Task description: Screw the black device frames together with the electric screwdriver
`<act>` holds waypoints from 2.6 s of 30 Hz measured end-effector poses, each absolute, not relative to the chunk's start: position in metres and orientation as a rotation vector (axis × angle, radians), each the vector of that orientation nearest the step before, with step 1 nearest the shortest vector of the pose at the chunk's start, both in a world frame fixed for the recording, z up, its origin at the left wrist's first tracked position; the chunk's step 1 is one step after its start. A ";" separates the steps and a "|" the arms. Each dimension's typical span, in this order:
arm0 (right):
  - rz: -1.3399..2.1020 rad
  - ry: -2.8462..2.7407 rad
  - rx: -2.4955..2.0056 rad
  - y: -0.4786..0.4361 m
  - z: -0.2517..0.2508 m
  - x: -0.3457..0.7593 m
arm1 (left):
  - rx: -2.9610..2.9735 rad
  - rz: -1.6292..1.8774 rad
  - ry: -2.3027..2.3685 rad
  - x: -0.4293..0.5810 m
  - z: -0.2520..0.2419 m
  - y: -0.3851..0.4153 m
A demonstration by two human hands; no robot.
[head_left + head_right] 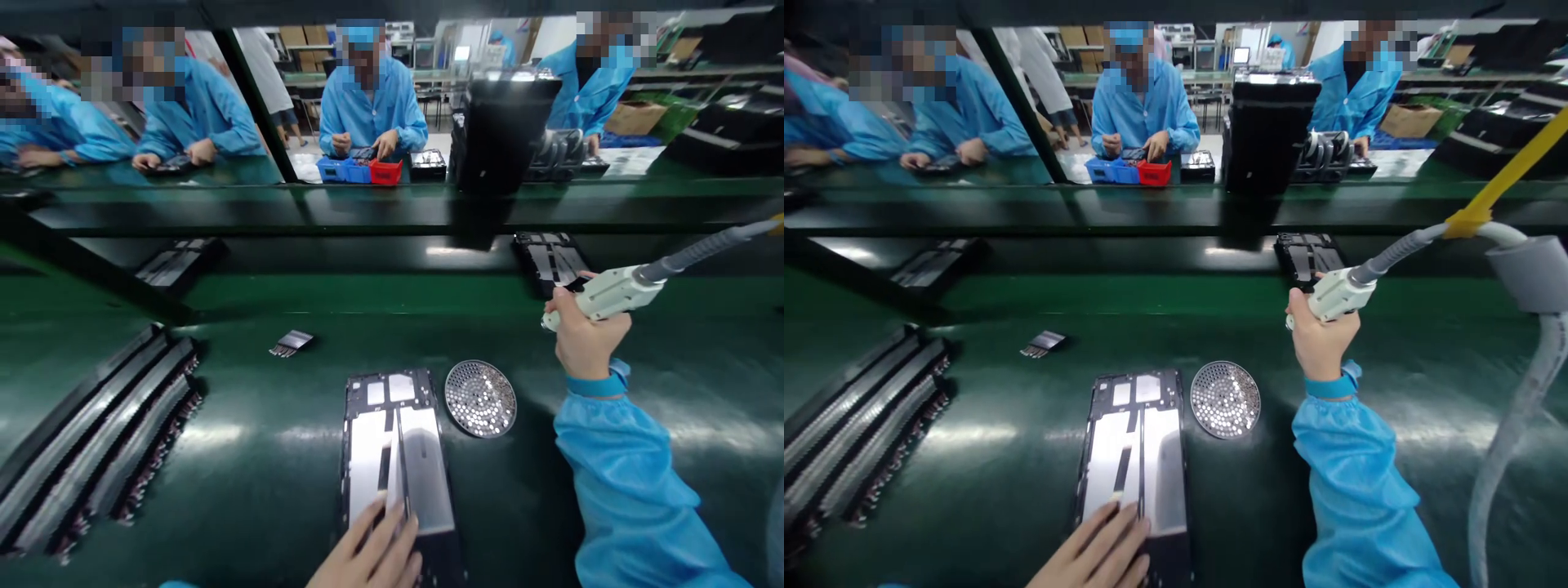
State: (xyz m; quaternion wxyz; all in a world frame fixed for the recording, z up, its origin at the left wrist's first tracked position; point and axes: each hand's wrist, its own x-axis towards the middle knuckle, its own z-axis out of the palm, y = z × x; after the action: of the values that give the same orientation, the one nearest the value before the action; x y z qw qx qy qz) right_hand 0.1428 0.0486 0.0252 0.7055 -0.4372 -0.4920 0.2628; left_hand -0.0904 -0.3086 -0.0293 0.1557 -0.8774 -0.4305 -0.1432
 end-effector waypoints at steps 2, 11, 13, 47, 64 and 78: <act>0.576 -1.078 -0.984 0.050 0.025 0.144 | -2.453 -0.291 -1.404 -0.102 -0.027 -0.274; 0.734 -1.189 -0.911 0.049 0.019 0.151 | -2.199 0.116 -2.078 -0.198 0.007 -0.012; 0.754 -1.241 -0.955 0.048 0.021 0.154 | -2.189 0.102 -2.113 -0.208 0.005 0.004; 1.231 -1.331 -0.893 -0.035 0.027 0.090 | -2.361 -0.378 -1.893 -0.139 -0.033 -0.110; 1.092 -1.334 -0.696 -0.037 0.063 0.118 | -2.432 -0.216 -2.000 -0.138 -0.010 -0.090; 0.991 -1.287 -0.995 0.005 0.012 0.123 | -2.737 -0.102 -1.727 -0.013 0.002 0.143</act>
State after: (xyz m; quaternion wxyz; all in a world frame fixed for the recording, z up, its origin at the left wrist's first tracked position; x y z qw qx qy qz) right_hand 0.1228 0.0050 0.0123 0.5798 -0.4255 -0.5504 0.4240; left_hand -0.0128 0.1429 0.0023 -0.0480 -0.8444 -0.5327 -0.0315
